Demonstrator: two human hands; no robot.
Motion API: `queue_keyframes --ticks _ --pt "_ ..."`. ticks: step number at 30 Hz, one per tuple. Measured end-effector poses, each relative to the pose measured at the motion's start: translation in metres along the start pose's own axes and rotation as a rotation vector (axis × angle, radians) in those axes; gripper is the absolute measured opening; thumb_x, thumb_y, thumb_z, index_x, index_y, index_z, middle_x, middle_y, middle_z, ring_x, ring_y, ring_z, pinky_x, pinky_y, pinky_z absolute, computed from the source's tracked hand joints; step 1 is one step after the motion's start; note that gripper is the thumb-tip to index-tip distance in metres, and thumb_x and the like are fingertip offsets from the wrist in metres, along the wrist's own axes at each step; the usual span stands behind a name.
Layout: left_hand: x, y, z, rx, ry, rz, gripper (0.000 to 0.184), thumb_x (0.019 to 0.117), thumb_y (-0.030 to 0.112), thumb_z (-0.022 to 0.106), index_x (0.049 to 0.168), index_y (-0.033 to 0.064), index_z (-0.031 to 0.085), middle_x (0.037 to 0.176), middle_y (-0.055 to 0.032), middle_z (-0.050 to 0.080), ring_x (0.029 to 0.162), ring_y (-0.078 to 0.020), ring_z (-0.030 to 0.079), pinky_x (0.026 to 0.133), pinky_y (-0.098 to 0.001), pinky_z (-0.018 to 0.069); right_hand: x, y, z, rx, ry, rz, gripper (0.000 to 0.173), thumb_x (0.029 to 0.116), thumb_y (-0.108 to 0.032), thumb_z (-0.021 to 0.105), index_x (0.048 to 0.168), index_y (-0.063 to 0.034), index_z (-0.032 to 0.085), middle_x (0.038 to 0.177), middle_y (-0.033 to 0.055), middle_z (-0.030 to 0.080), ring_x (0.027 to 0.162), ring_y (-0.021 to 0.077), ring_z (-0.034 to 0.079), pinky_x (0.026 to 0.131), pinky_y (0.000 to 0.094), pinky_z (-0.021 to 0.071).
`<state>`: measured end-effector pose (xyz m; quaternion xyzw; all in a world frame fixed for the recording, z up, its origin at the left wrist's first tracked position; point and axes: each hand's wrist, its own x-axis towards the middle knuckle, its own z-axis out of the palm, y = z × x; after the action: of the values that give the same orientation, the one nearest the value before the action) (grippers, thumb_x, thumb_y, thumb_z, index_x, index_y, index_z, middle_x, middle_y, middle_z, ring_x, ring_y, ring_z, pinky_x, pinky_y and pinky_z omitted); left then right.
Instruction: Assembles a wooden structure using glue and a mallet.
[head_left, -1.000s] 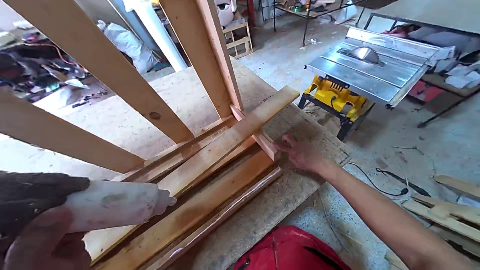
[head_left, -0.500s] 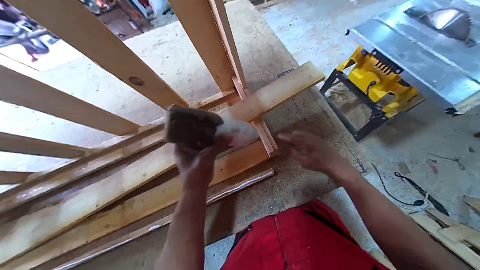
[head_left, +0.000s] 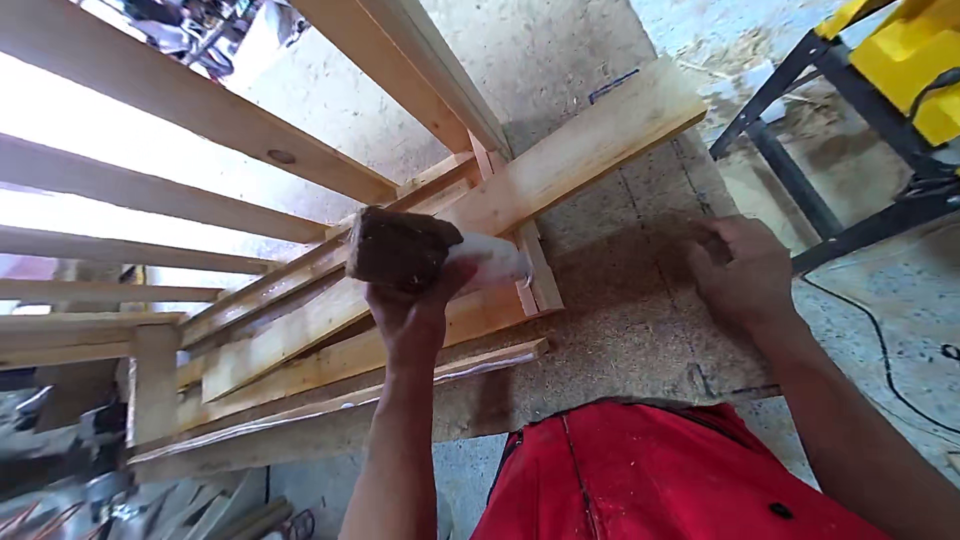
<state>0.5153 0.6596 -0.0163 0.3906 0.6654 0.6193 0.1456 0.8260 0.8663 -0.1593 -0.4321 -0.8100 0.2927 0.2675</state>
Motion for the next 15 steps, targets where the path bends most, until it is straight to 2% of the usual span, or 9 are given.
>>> queue_keyframes --ticks 2,4,5,8,10,11,13,15 --pt "-0.003 0.005 -0.005 0.062 0.026 -0.004 0.068 0.0722 0.005 0.090 0.130 0.0056 0.053 0.113 -0.0051 0.071 0.104 -0.0210 0.071 0.092 -0.0440 0.0618 0.009 0.001 0.004 -0.003 0.001 -0.031 0.041 0.0983 -0.037 0.060 0.126 -0.0085 0.070 0.114 0.0170 0.071 0.108 0.0371 0.066 0.091 0.0563 0.0524" --pt "-0.012 0.013 -0.008 0.075 -0.001 -0.034 0.067 0.0713 0.008 0.092 0.128 0.0096 0.056 0.112 -0.0025 0.072 0.102 -0.0193 0.071 0.090 -0.0419 0.0628 0.015 0.000 0.005 0.025 -0.004 -0.022 0.044 0.0987 -0.040 0.060 0.128 -0.0086 0.069 0.113 0.0174 0.071 0.105 0.0369 0.067 0.087 0.0577 0.0527" --pt "-0.016 0.015 -0.006 0.060 -0.002 -0.052 0.066 0.0692 0.008 0.093 0.125 0.0114 0.058 0.109 -0.0014 0.073 0.099 -0.0180 0.072 0.089 -0.0405 0.0633 0.019 -0.003 0.005 0.069 -0.018 0.012 0.046 0.0990 -0.043 0.059 0.129 -0.0088 0.068 0.113 0.0160 0.072 0.103 0.0340 0.069 0.086 0.0570 0.0541" --pt "-0.021 0.015 -0.001 0.040 -0.002 -0.068 0.064 0.0702 0.005 0.091 0.124 0.0104 0.057 0.109 -0.0025 0.072 0.100 -0.0189 0.072 0.090 -0.0411 0.0630 0.038 -0.020 0.008 0.390 -0.104 0.128 0.051 0.1019 -0.043 0.057 0.138 -0.0058 0.057 0.109 0.0114 0.071 0.093 0.0204 0.070 0.083 0.0441 0.0589" --pt "-0.021 0.015 -0.003 0.048 0.010 -0.084 0.062 0.0711 0.004 0.090 0.124 0.0094 0.057 0.108 -0.0033 0.073 0.099 -0.0193 0.072 0.089 -0.0413 0.0633 0.057 -0.034 0.011 0.623 -0.147 0.159 0.056 0.1046 -0.045 0.052 0.143 -0.0042 0.049 0.110 0.0089 0.071 0.096 0.0163 0.071 0.087 0.0379 0.0604" --pt "-0.021 0.016 -0.003 0.046 0.012 -0.094 0.063 0.0702 0.004 0.090 0.124 0.0100 0.058 0.108 -0.0031 0.073 0.098 -0.0190 0.072 0.088 -0.0408 0.0637 0.068 -0.041 0.013 0.709 -0.142 0.170 0.060 0.1050 -0.050 0.048 0.144 -0.0045 0.049 0.107 0.0071 0.072 0.093 0.0154 0.071 0.085 0.0365 0.0603" --pt "-0.024 0.017 -0.002 0.051 0.015 -0.098 0.065 0.0680 0.006 0.092 0.123 0.0115 0.058 0.107 -0.0018 0.073 0.097 -0.0175 0.073 0.087 -0.0395 0.0640 0.089 -0.051 0.016 0.862 -0.128 0.196 0.064 0.1053 -0.060 0.035 0.135 -0.0065 0.053 0.101 0.0033 0.073 0.086 0.0144 0.071 0.080 0.0349 0.0599" --pt "-0.024 0.017 -0.006 0.088 0.061 -0.051 0.067 0.0678 0.007 0.093 0.125 0.0101 0.058 0.109 -0.0027 0.073 0.099 -0.0190 0.072 0.089 -0.0412 0.0633 0.107 -0.059 0.020 1.009 -0.106 0.266 0.065 0.1055 -0.063 0.025 0.122 -0.0102 0.060 0.093 0.0005 0.073 0.081 0.0138 0.070 0.075 0.0331 0.0592"
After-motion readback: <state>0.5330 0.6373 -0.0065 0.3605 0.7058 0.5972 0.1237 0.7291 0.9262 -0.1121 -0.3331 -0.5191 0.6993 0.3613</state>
